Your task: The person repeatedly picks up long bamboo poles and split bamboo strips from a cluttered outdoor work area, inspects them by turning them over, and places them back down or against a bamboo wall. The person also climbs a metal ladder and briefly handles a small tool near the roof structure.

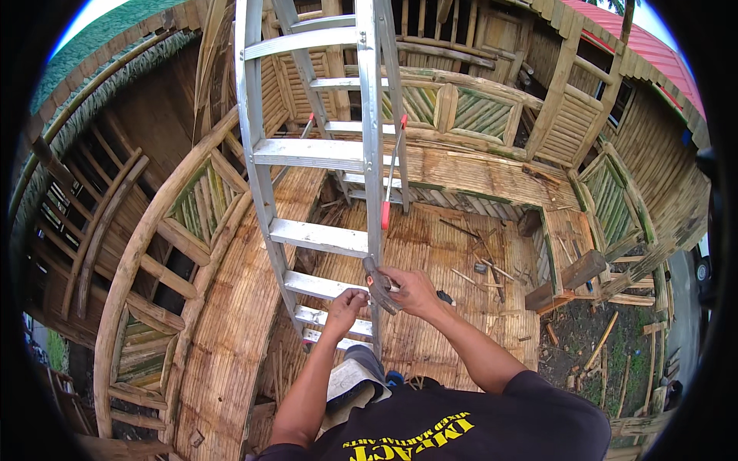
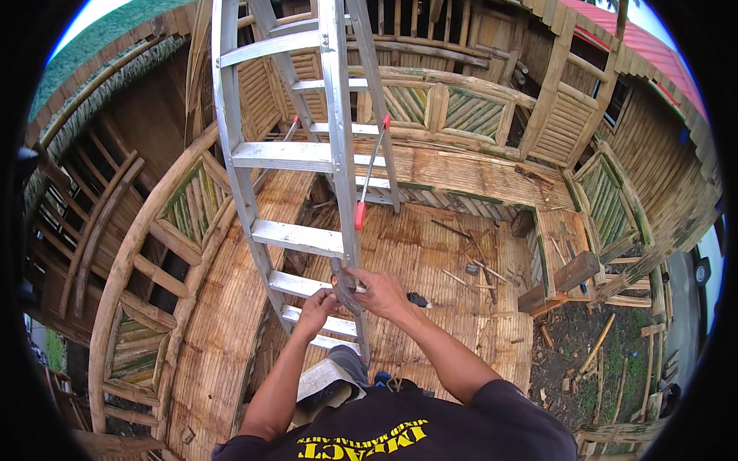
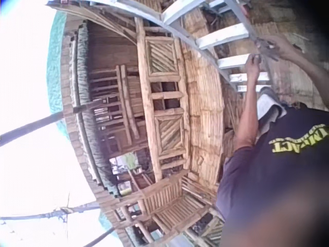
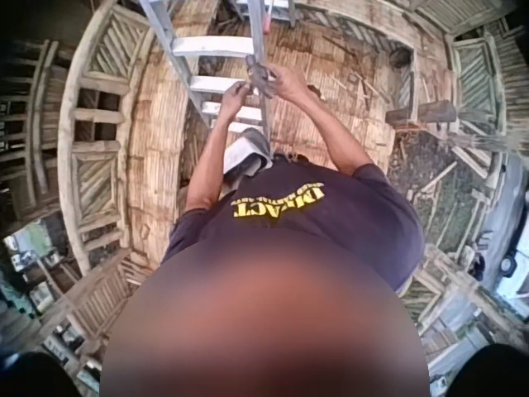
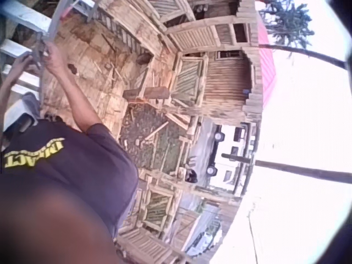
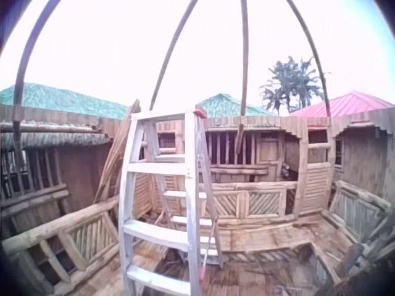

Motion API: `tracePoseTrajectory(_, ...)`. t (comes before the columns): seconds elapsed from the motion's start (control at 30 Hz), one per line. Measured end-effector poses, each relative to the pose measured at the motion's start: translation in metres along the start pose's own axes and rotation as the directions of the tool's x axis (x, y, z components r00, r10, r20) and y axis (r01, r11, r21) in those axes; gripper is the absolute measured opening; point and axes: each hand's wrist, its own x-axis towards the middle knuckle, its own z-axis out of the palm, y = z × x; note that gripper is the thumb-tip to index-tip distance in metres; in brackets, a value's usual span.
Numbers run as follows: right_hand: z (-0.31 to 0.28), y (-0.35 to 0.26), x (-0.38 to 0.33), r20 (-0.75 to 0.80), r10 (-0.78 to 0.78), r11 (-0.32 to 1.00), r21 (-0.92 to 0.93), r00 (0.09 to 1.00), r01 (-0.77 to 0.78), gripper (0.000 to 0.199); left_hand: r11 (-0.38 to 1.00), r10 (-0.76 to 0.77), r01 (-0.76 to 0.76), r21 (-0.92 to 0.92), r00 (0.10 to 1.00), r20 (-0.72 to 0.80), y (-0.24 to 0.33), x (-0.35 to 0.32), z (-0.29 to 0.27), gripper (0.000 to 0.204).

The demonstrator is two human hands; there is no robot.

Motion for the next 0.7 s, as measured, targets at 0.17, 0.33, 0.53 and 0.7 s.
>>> tracePoseTrajectory(0.17, 0.008, -0.008, 0.030, 0.003, -0.030, 0.968, 0.248, 1.000, 0.028, 0.029, 0.993, 0.115, -0.114, 0.017, 0.988, -0.105, 0.037, 0.004, -0.040, 0.028)
tracePoseTrajectory(0.33, 0.033, -0.020, 0.077, 0.032, -0.092, 0.851, 0.522, 0.995, 0.062, 0.019, 0.982, 0.185, -0.174, 0.066, 0.956, -0.228, 0.081, 0.026, -0.099, 0.028)
tracePoseTrajectory(0.53, 0.083, -0.042, 0.155, 0.072, -0.114, 0.806, 0.589, 0.991, 0.050, 0.027, 0.925, 0.366, -0.289, 0.248, 0.855, -0.368, 0.142, 0.072, -0.170, 0.025)
tracePoseTrajectory(0.7, 0.104, -0.073, 0.231, 0.150, -0.024, 0.793, 0.605, 0.988, -0.072, 0.033, 0.769, 0.626, -0.382, 0.513, 0.611, -0.484, 0.190, 0.137, -0.221, 0.035)
